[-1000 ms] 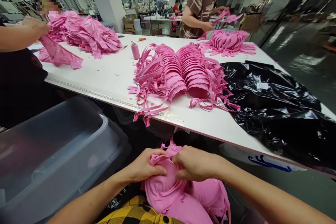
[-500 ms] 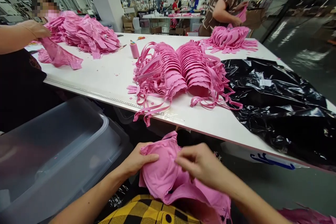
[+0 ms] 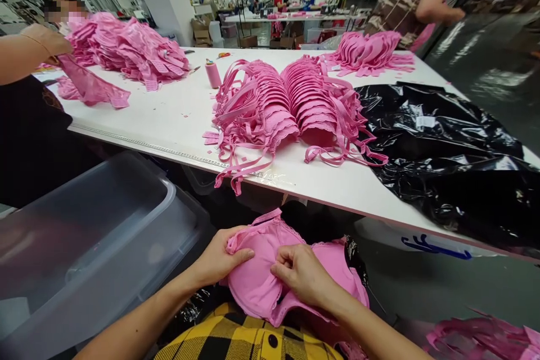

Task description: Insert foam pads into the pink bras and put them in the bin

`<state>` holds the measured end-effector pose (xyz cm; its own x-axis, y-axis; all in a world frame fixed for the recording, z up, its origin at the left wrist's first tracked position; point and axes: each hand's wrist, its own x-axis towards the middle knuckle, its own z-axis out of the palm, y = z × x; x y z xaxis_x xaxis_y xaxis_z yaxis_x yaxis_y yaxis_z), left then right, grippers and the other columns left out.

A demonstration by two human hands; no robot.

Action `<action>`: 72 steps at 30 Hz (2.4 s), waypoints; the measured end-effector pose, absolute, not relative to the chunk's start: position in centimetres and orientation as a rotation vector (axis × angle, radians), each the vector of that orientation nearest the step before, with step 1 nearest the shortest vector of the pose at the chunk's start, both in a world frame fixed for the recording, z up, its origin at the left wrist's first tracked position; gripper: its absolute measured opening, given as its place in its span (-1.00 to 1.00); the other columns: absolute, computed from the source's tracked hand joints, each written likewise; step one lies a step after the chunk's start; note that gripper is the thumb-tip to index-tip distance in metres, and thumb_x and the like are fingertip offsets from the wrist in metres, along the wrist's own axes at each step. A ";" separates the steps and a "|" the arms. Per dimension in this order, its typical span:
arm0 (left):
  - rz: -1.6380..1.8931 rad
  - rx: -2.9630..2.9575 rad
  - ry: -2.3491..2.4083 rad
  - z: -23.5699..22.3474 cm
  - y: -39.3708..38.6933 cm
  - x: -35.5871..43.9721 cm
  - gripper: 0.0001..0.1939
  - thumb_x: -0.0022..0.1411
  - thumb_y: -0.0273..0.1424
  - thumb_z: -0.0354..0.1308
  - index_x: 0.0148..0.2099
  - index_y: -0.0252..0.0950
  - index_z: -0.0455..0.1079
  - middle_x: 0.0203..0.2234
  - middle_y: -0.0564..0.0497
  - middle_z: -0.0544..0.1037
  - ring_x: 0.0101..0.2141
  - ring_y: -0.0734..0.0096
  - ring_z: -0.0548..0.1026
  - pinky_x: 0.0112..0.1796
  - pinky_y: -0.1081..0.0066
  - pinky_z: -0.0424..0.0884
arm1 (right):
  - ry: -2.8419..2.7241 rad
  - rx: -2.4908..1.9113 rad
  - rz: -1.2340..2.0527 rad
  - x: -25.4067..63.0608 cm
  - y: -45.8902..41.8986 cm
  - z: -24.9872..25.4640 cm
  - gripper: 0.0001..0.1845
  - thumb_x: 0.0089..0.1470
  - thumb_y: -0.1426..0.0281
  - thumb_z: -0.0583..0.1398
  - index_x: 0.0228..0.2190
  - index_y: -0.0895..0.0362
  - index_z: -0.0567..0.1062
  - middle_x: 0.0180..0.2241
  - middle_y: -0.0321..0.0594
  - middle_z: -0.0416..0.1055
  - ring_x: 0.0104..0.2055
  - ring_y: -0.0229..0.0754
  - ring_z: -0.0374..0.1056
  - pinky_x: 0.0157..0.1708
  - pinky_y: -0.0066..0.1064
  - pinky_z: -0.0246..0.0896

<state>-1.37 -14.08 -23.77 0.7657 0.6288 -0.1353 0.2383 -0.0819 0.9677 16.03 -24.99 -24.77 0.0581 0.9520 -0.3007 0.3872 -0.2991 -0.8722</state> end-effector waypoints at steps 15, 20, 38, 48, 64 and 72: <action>0.570 1.627 0.772 -24.0 -14.3 -1.9 -0.73 0.11 -0.24 0.15 -0.36 -0.37 0.51 -0.44 -0.02 0.41 -0.40 0.43 0.36 -0.36 0.48 0.27 | -1.582 -1.710 0.833 15.7 -26.8 -25.4 -0.83 0.06 0.42 0.07 -0.54 0.15 0.33 -0.59 -0.35 0.23 -0.55 -0.30 0.14 -0.56 -0.48 0.04; 0.531 1.730 0.666 -23.3 -15.2 -1.6 -0.66 0.22 -0.21 0.04 -0.35 -0.34 0.51 -0.40 -0.04 0.42 -0.36 0.42 0.37 -0.29 0.47 0.30 | -1.724 -1.438 0.340 15.4 -25.9 -24.5 -0.78 0.13 0.47 0.09 -0.19 0.07 0.45 -0.31 -0.17 0.43 -0.31 -0.21 0.37 -0.34 -0.42 0.30; 0.723 1.890 0.558 -22.8 -14.8 -0.3 -0.70 0.27 -0.33 0.00 -0.32 -0.32 0.53 -0.42 -0.08 0.54 -0.38 0.39 0.47 -0.31 0.44 0.38 | -1.914 -1.484 0.374 15.2 -23.0 -22.2 -0.77 0.16 0.49 -0.03 -0.46 0.13 0.36 -0.45 -0.21 0.33 -0.43 -0.24 0.23 -0.43 -0.43 0.14; 0.478 1.724 0.789 -23.7 -13.9 -0.9 -0.75 0.08 -0.33 0.19 -0.20 -0.33 0.52 -0.31 -0.07 0.57 -0.29 0.31 0.49 -0.21 0.41 0.37 | -1.359 -1.664 0.764 17.2 -23.0 -25.2 -0.40 -0.07 0.30 0.23 0.01 0.14 0.21 -0.13 -0.08 0.33 -0.22 -0.11 0.31 -0.27 -0.28 0.27; 0.838 1.392 1.121 -27.0 -16.5 -3.9 -0.73 0.05 -0.24 0.18 -0.27 -0.34 0.40 -0.39 0.00 0.50 -0.36 0.37 0.43 -0.30 0.47 0.36 | -1.403 -2.024 1.049 21.9 -34.8 -24.2 -0.52 -0.06 0.39 0.06 -0.07 0.07 0.50 -0.05 -0.10 0.43 0.02 0.08 0.31 0.06 -0.08 0.12; 0.487 1.720 0.943 -29.0 -18.3 -3.2 -0.82 0.02 -0.30 0.14 -0.45 -0.31 0.29 -0.52 0.05 0.40 -0.44 0.39 0.35 -0.38 0.47 0.28 | -1.511 -2.107 1.199 25.5 -36.7 -25.3 -0.60 0.07 0.20 0.01 -0.45 0.14 0.56 -0.41 -0.15 0.53 -0.32 -0.03 0.41 -0.29 -0.37 0.29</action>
